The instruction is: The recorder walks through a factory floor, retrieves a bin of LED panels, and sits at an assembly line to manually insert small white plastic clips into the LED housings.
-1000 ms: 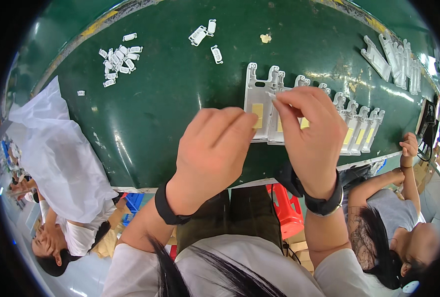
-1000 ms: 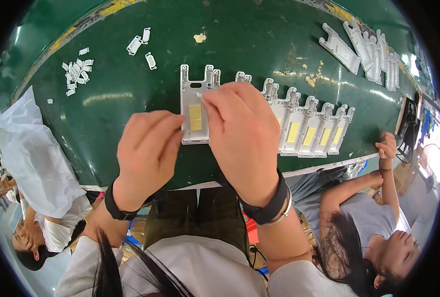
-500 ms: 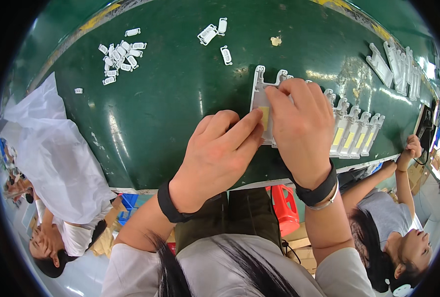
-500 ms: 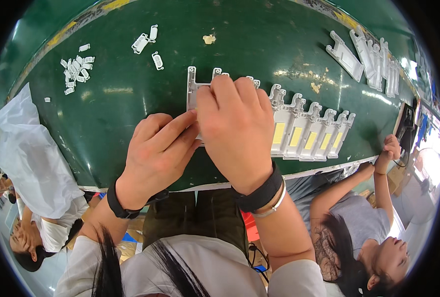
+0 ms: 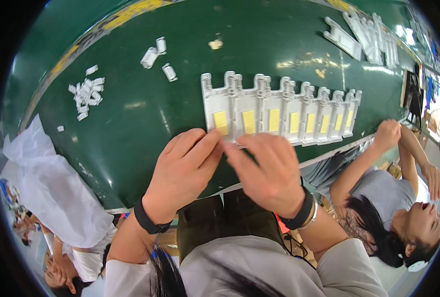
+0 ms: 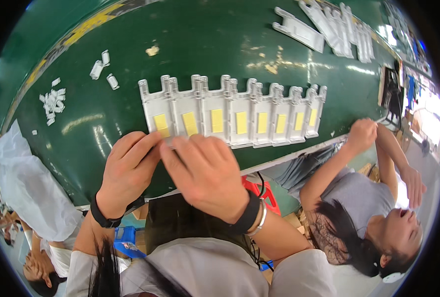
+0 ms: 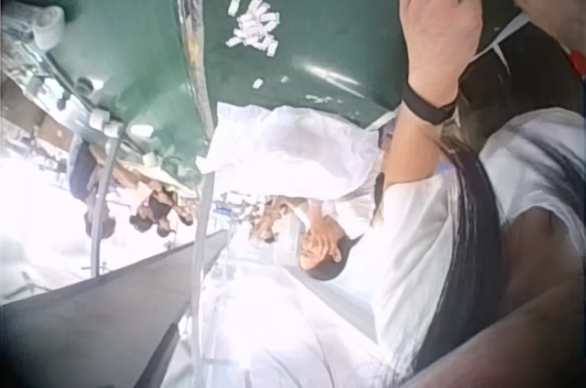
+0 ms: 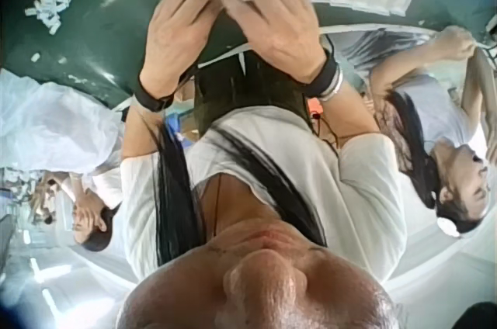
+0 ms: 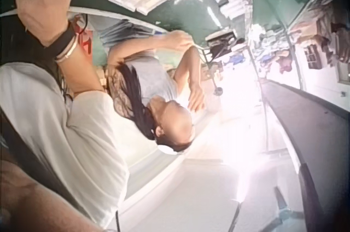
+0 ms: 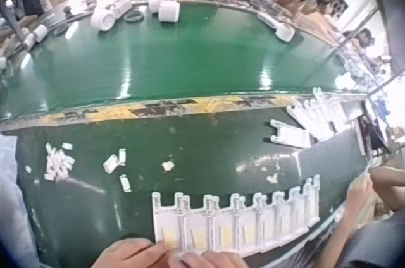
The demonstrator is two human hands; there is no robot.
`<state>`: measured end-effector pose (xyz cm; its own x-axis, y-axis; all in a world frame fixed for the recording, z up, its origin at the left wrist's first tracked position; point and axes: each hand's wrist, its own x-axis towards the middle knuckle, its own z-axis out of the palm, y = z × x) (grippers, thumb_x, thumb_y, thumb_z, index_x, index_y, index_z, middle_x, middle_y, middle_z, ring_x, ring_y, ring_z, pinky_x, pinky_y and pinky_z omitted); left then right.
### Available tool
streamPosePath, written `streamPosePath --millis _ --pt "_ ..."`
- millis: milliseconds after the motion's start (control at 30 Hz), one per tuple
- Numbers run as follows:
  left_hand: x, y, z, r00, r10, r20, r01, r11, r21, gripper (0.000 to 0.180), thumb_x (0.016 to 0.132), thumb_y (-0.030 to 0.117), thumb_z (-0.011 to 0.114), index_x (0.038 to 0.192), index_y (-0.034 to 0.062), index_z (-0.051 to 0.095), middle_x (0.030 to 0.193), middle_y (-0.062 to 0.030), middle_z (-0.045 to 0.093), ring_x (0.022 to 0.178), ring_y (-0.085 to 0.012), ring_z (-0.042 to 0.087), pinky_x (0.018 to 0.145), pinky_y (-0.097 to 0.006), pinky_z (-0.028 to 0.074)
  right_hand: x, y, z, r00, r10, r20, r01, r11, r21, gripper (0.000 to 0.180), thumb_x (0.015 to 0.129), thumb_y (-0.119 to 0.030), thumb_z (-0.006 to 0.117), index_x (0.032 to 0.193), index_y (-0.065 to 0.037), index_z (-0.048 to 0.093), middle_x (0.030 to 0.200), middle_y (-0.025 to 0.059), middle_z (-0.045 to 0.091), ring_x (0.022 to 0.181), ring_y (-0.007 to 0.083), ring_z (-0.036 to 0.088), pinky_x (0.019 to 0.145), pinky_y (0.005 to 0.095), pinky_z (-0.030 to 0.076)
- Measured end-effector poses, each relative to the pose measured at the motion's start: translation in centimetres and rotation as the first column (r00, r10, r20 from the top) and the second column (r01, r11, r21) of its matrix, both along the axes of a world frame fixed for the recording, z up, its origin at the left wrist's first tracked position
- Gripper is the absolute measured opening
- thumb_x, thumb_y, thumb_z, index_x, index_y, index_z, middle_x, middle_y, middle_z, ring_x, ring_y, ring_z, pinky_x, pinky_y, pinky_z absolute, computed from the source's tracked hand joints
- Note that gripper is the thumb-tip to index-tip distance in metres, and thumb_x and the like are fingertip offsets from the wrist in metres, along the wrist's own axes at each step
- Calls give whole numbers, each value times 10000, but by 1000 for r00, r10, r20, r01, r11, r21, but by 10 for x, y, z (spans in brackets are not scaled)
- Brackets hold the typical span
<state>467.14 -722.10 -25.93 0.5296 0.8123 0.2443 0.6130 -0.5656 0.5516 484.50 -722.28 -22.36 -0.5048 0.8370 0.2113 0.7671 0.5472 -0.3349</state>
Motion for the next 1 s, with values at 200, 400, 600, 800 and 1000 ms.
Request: streamPosePath --millis 200,400,600,800,1000 --pt "9 13 15 995 -88 -50 82 992 -98 250 638 15 626 885 -23 612 964 -87 569 844 -246 545 695 -339 468 2 -9 21 832 32 -554 -171 965 -200 305 624 -80 614 918 -4 583 864 75 538 769 225 542 651 312 429" --pt "46 12 22 988 -104 -110 90 987 -130 247 636 7 561 876 -45 587 917 -112 551 836 -266 546 702 -333 473 16 -11 73 -108 -236 -966 -658 745 -108 140 801 -62 584 906 28 561 811 205 603 702 304 604 622 376 503" --pt "104 17 31 970 -126 -210 102 988 -119 264 655 19 547 913 -30 561 905 -80 507 842 -209 515 708 -298 475 46 -25 103 -505 -222 -834 -653 730 201 249 835 -114 601 918 120 594 970 258 560 859 345 566 724 386 504" --pt "173 29 16 965 -127 -230 116 991 -59 180 654 19 550 832 0 557 859 -66 497 813 -199 512 705 -287 478 96 -29 119 -378 -199 -904 -712 686 147 259 832 -134 609 875 121 614 1002 269 553 878 355 564 730 387 503" --pt "210 49 20 986 -39 -160 45 998 32 135 662 30 541 796 17 552 850 -68 512 823 -208 521 715 -287 476 195 19 7 -459 -429 -778 -548 826 -132 241 865 -108 532 1017 79 522 1048 143 547 929 231 543 749 294 462"
